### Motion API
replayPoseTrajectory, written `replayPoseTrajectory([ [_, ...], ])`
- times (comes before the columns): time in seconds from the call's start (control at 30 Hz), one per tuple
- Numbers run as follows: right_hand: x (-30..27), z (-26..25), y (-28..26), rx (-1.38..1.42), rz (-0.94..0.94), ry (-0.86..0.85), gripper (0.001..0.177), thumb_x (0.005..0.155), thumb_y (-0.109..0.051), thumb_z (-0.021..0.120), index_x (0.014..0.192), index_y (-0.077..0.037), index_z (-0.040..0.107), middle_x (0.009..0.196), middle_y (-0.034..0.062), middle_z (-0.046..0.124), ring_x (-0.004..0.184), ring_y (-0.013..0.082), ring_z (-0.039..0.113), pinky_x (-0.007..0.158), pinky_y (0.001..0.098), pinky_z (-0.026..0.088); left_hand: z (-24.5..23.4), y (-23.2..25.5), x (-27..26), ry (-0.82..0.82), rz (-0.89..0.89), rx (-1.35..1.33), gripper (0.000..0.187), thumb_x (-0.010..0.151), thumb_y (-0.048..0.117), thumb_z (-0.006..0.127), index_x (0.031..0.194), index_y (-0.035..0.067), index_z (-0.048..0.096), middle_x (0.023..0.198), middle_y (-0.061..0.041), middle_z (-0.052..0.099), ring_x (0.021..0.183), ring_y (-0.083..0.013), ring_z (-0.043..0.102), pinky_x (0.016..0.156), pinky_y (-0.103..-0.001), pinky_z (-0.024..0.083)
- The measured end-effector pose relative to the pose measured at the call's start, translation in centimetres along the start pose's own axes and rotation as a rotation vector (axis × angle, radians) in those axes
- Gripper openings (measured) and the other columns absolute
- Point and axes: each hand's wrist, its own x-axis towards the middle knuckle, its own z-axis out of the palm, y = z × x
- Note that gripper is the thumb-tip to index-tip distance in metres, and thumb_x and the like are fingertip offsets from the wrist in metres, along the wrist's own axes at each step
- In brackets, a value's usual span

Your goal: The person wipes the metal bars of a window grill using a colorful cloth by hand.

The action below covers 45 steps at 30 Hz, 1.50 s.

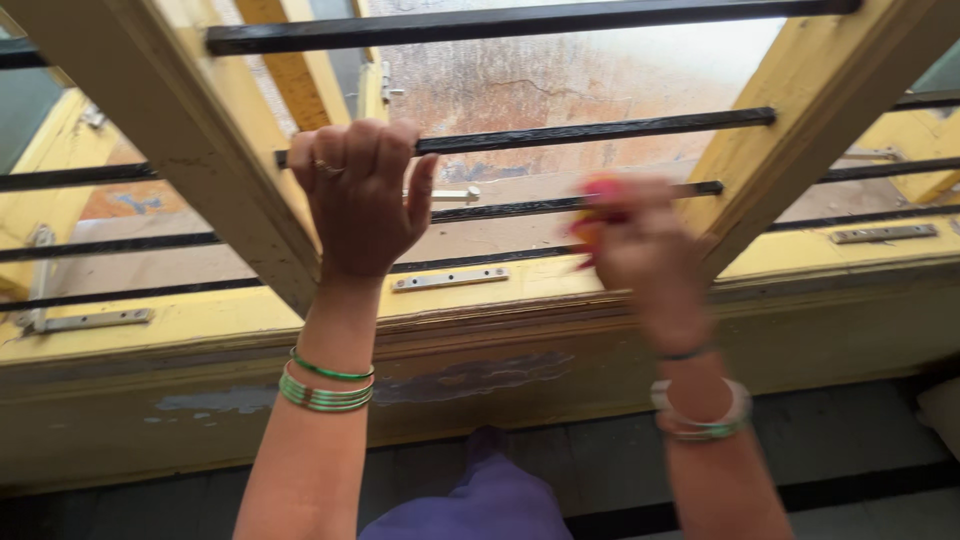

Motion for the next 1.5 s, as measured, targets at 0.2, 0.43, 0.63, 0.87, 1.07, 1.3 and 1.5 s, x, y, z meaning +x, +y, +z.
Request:
replayPoseTrajectory([
  [0.2,-0.3,-1.3,1.3,-0.65,-0.067,0.182,0.035,0.092,-0.001,0.063,0.126,-0.003,0.063,0.132,0.0203,0.062,0.106,0.0413,0.07,0.089,0.0475,0.058,-1.7,0.1,0.2,-0.044,0.003,-0.063,0.024,0.117,0.038,0.048,0.112,0.016,0.057,0.104,-0.004,0.053,0.103,-0.025,0.048,0.1,-0.045,0.033],
  [0.43,-1.6,13.7,-2.5,-0.201,-0.158,0.041,0.027,0.099,-0.021,0.07,0.124,-0.013,0.062,0.108,0.0055,0.065,0.081,0.0279,0.071,0.064,0.0429,0.056,-4.3,-2.6,4.1,-0.473,0.107,-0.185,0.036,0.114,0.045,0.057,0.103,0.013,0.069,0.103,-0.007,0.073,0.094,-0.0276,0.064,0.099,-0.05,0.04],
  [0.63,-1.7,19.7,-9.9,-0.228,-0.181,-0.186,0.034,0.092,-0.01,0.061,0.126,-0.009,0.053,0.121,0.0197,0.056,0.073,0.0367,0.067,0.057,0.0481,0.055,-4.2,-2.7,5.8,-0.447,0.058,-0.235,0.047,0.1,0.062,0.059,0.098,0.019,0.08,0.112,-0.004,0.076,0.116,-0.0264,0.064,0.112,-0.063,0.022],
  [0.87,-0.7,7.6,-2.4,-0.276,-0.146,-0.126,0.029,0.098,-0.02,0.069,0.124,-0.014,0.057,0.107,0.0081,0.063,0.067,0.0247,0.071,0.052,0.0415,0.055,-3.9,-2.2,4.3,-0.225,0.093,-0.151,0.043,0.103,0.058,0.062,0.103,0.016,0.075,0.112,-0.003,0.075,0.118,-0.025,0.065,0.113,-0.054,0.035],
  [1.07,-0.2,-2.5,1.6,-0.565,-0.109,0.129,0.038,0.093,0.002,0.061,0.13,-0.005,0.058,0.132,0.0193,0.058,0.119,0.0414,0.065,0.098,0.052,0.056,-4.2,-2.0,4.8,-0.285,0.101,-0.147,0.044,0.102,0.058,0.063,0.096,0.016,0.073,0.094,0.0,0.073,0.087,-0.0204,0.069,0.093,-0.041,0.052],
  [1.3,-1.6,9.2,2.3,-0.637,-0.184,0.104,0.041,0.102,-0.031,0.071,0.133,-0.008,0.058,0.119,0.0155,0.062,0.084,0.0346,0.065,0.068,0.0449,0.056,-4.7,-1.1,7.5,-0.813,-0.188,-0.145,0.077,0.086,0.084,0.03,0.11,0.026,0.076,0.1,-0.006,0.076,0.089,-0.0226,0.07,0.066,-0.041,0.056],
  [1.5,-2.2,20.8,-8.9,-0.151,-0.039,-0.115,0.021,0.1,-0.017,0.063,0.118,-0.016,0.053,0.117,0.013,0.057,0.08,0.0348,0.068,0.061,0.05,0.054,-3.3,-1.3,9.0,-1.177,-0.459,-0.081,0.084,0.099,0.074,0.008,0.126,0.025,0.071,0.113,-0.013,0.075,0.104,-0.0245,0.073,0.092,-0.041,0.053],
])
